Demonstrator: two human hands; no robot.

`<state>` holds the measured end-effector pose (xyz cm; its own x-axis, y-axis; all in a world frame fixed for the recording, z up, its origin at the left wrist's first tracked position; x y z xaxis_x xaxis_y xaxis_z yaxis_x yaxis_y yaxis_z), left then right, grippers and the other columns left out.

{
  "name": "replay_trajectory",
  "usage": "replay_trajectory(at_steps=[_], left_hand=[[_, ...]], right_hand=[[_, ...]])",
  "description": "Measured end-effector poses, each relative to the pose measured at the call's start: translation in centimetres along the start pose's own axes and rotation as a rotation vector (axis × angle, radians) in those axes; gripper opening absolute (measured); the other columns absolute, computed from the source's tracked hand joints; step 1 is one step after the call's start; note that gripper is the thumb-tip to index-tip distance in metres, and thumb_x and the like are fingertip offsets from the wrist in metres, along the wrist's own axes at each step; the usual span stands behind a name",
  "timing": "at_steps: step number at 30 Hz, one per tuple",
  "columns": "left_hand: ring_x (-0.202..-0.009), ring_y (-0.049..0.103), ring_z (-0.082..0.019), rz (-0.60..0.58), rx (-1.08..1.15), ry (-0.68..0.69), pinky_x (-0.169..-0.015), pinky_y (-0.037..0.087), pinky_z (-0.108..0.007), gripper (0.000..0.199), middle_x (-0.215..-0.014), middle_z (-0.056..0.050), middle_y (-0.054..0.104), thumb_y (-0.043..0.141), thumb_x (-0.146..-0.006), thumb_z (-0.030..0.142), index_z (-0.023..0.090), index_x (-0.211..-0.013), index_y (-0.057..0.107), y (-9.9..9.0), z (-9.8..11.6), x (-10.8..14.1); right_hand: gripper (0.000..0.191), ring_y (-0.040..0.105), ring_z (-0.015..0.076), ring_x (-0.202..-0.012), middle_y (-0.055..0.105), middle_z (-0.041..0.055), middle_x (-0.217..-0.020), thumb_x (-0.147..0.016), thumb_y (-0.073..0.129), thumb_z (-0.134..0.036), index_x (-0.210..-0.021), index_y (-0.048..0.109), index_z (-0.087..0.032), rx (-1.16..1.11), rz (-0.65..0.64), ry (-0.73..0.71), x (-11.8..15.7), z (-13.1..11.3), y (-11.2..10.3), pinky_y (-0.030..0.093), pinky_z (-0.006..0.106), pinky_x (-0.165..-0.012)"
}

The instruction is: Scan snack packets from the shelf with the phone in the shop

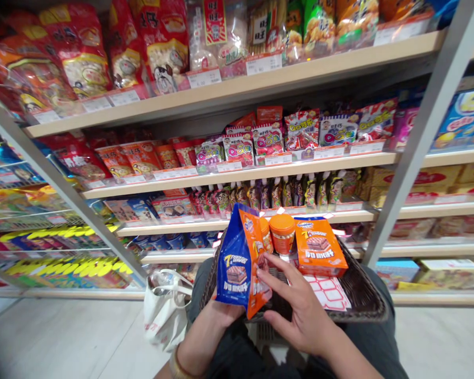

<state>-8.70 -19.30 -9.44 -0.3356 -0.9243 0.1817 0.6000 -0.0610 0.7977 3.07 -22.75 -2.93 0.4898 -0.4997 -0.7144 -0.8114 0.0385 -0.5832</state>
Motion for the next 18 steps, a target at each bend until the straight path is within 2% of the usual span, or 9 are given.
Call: replay_trajectory(at_steps=[4, 9, 12, 15, 18], left_hand=[[-0.109, 0.066, -0.028, -0.040, -0.015, 0.006, -0.102, 0.047, -0.042, 0.036, -0.101, -0.010, 0.076, 0.070, -0.080, 0.040, 0.014, -0.104, 0.074, 0.7, 0.0, -0.1], [-0.109, 0.066, -0.027, -0.084, -0.027, -0.017, -0.104, 0.045, -0.043, 0.040, -0.102, -0.005, 0.077, 0.081, -0.067, 0.045, 0.022, -0.099, 0.076, 1.5, 0.3, 0.3], [-0.105, 0.067, -0.026, -0.042, -0.024, -0.014, -0.102, 0.046, -0.041, 0.037, -0.098, -0.002, 0.078, 0.083, -0.063, 0.048, 0.025, -0.092, 0.077, 1.3, 0.7, 0.6], [-0.104, 0.067, -0.027, 0.049, -0.064, -0.025, -0.098, 0.049, -0.040, 0.040, -0.093, -0.002, 0.078, 0.084, -0.060, 0.054, 0.024, -0.086, 0.077, 0.6, 0.8, 0.8], [-0.103, 0.067, -0.030, 0.110, -0.114, 0.025, -0.098, 0.050, -0.047, 0.045, -0.091, -0.005, 0.078, 0.085, -0.057, 0.056, 0.020, -0.084, 0.076, -0.1, 1.3, 0.9]], right_hand=[[0.055, 0.043, 0.0294, -0.139, 0.034, 0.0084, -0.158, -0.094, 0.054, -0.041, -0.147, 0.043, -0.031, 0.017, -0.007, -0.026, -0.1, -0.4, -0.1, 0.046, 0.045, -0.107], [0.052, 0.045, 0.0292, -0.138, 0.037, 0.0076, -0.156, -0.091, 0.059, -0.037, -0.142, 0.051, -0.032, 0.033, 0.005, -0.037, -0.2, -0.7, -0.2, 0.047, 0.044, -0.105], [0.050, 0.046, 0.0282, -0.136, 0.038, 0.0078, -0.155, -0.090, 0.060, -0.033, -0.139, 0.054, -0.031, 0.036, 0.007, -0.045, -0.2, -0.9, -0.3, 0.048, 0.042, -0.104], [0.048, 0.047, 0.0273, -0.135, 0.039, 0.0079, -0.154, -0.089, 0.061, -0.028, -0.137, 0.056, -0.031, 0.038, 0.020, -0.049, -0.2, -1.0, -0.4, 0.049, 0.042, -0.104], [0.047, 0.048, 0.0264, -0.133, 0.040, 0.0077, -0.152, -0.088, 0.061, -0.024, -0.135, 0.058, -0.032, 0.030, 0.039, -0.055, -0.2, -1.1, -0.5, 0.049, 0.041, -0.103]])
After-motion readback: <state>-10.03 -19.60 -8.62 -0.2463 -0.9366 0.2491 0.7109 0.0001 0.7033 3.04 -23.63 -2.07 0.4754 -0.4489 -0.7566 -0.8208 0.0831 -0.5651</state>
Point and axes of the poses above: each hand's wrist, its own x-axis away from the middle knuckle, its own y-axis out of the palm, z = x × y, the point moved 9 cm from there along -x, towards the middle knuckle
